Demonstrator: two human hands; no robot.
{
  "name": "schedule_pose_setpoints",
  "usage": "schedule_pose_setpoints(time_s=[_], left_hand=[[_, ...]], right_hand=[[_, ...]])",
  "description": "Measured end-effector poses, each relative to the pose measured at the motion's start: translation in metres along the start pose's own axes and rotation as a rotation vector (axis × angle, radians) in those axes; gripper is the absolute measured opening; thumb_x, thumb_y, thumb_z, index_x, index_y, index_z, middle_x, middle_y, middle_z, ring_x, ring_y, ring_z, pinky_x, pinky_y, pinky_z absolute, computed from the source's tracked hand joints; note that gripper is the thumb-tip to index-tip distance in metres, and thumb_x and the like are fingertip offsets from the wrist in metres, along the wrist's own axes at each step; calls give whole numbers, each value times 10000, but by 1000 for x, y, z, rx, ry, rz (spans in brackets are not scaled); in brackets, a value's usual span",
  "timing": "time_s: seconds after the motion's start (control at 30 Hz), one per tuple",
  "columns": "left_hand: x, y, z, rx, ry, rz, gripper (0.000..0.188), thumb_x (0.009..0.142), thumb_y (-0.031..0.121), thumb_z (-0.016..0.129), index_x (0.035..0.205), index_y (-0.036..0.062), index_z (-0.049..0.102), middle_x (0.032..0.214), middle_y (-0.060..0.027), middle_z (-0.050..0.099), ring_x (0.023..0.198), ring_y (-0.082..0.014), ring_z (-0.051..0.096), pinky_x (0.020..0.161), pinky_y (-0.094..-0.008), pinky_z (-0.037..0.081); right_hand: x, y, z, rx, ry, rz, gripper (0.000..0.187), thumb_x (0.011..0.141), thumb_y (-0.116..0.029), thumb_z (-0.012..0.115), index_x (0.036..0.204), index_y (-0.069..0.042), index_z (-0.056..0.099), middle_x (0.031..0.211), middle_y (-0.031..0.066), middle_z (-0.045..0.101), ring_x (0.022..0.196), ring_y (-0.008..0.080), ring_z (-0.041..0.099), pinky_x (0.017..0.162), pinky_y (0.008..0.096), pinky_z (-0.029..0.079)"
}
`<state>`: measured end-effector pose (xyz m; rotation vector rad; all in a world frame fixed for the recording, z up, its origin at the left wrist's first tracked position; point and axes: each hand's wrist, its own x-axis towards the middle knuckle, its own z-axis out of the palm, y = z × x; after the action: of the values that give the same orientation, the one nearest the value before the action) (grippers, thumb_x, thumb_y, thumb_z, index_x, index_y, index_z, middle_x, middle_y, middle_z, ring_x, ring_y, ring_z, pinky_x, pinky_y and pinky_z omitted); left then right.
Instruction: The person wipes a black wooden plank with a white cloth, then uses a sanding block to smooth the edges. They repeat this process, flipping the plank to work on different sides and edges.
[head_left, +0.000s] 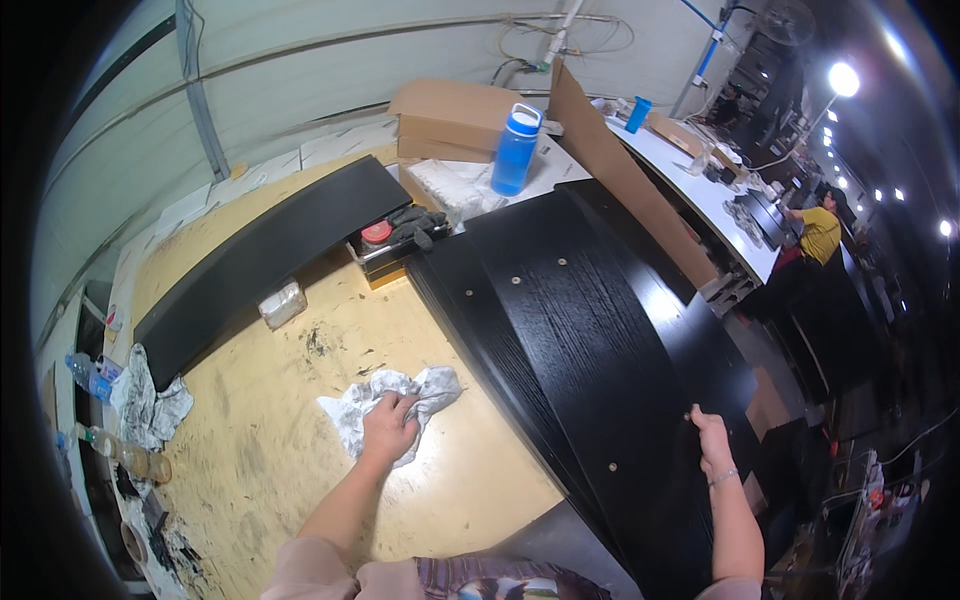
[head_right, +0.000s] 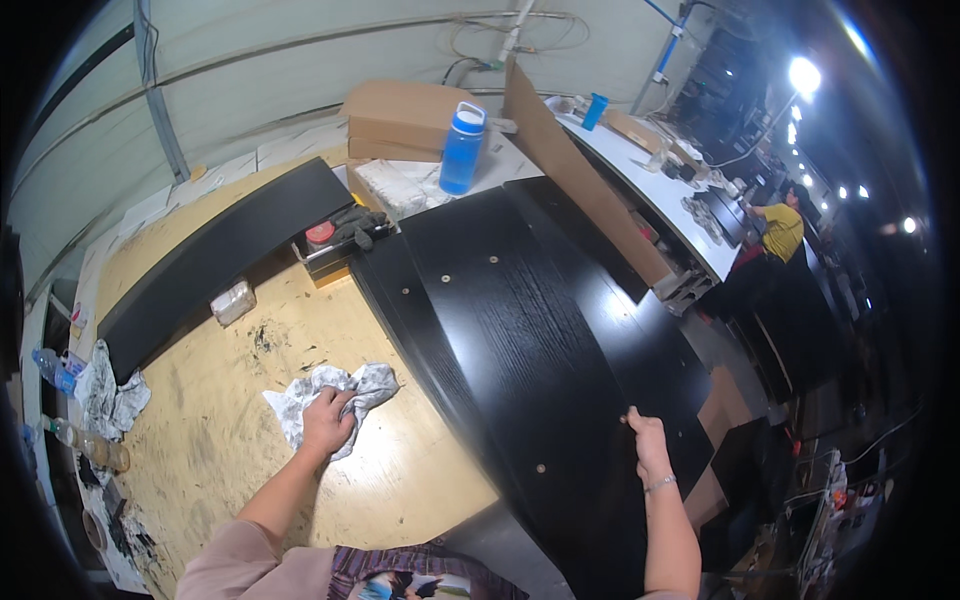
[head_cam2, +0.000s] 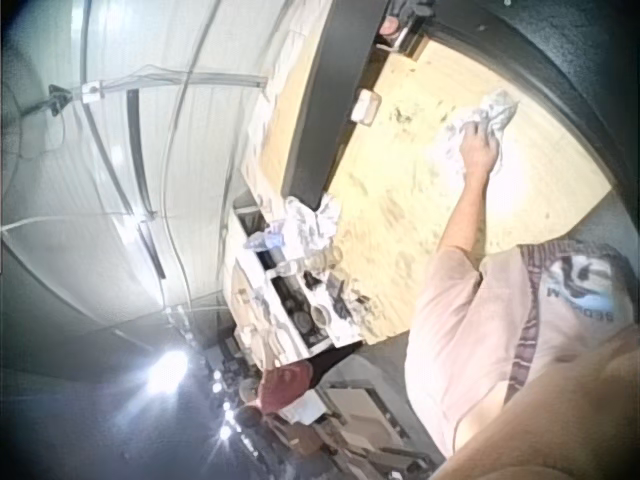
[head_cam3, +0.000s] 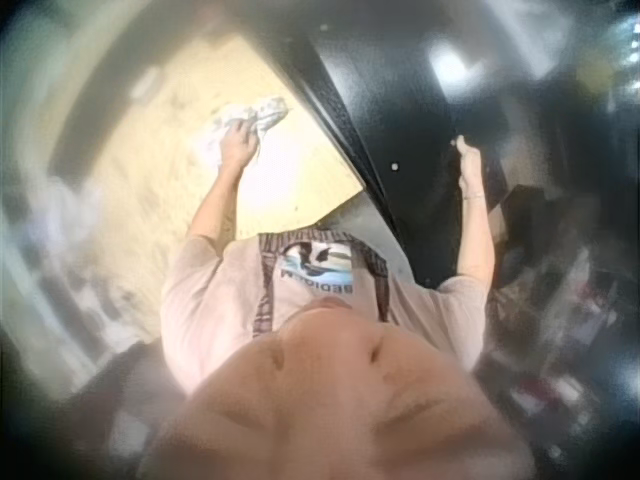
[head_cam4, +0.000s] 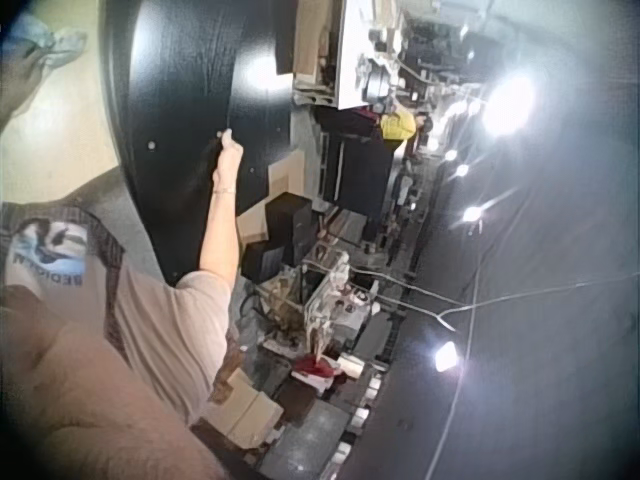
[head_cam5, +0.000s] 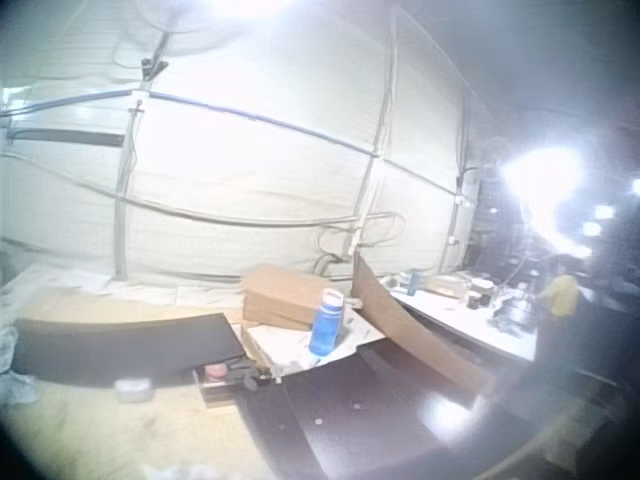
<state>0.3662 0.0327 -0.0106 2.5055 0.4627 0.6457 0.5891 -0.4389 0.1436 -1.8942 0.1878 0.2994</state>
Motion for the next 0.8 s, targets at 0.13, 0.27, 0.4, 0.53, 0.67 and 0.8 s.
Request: schedule_pose_setpoints(time_s=[0.13,0.27,0.4,0.53,0.67,0.8], left_hand=[[-1,-5,0,28,-8,5,354,680,142,639,1030,172,682,877,-55,588,794,-255,622,666,-382,527],[0,-3,-1,12,16,4,343,669,139,636,1007,176,683,856,-45,581,757,-248,620,644,-372,527],[2,-2,1,11,30,7,336,667,126,633,997,174,683,841,-42,569,734,-242,617,638,-371,528],[0,-5,2,-91,59,-101,324,700,96,618,1010,140,704,851,-64,612,777,-271,624,678,-368,523],[46,14,-8,-414,225,-402,337,777,75,576,1088,78,704,912,-168,662,881,-294,650,808,-364,499],[171,-10,-22,-425,416,-369,341,825,137,552,1125,19,661,1007,-206,663,959,-343,641,862,-394,482]], right_hand=[[32,-3,39,53,-146,52,341,963,-260,589,786,16,684,716,54,648,615,130,589,615,277,468],[52,11,59,15,-182,50,348,965,-282,585,783,3,667,717,63,644,618,145,597,608,287,486],[66,35,58,-55,-148,40,358,969,-289,578,785,7,660,729,66,641,641,145,600,611,288,487],[44,6,76,-967,74,-249,312,911,-313,633,829,-16,676,781,139,667,670,304,632,679,399,503],[47,10,92,-974,280,-707,370,855,-346,666,1011,-12,663,894,162,626,814,344,622,756,433,494],[48,8,126,-1025,113,-332,497,919,-420,557,1100,40,606,1000,278,661,969,431,631,831,496,496]])
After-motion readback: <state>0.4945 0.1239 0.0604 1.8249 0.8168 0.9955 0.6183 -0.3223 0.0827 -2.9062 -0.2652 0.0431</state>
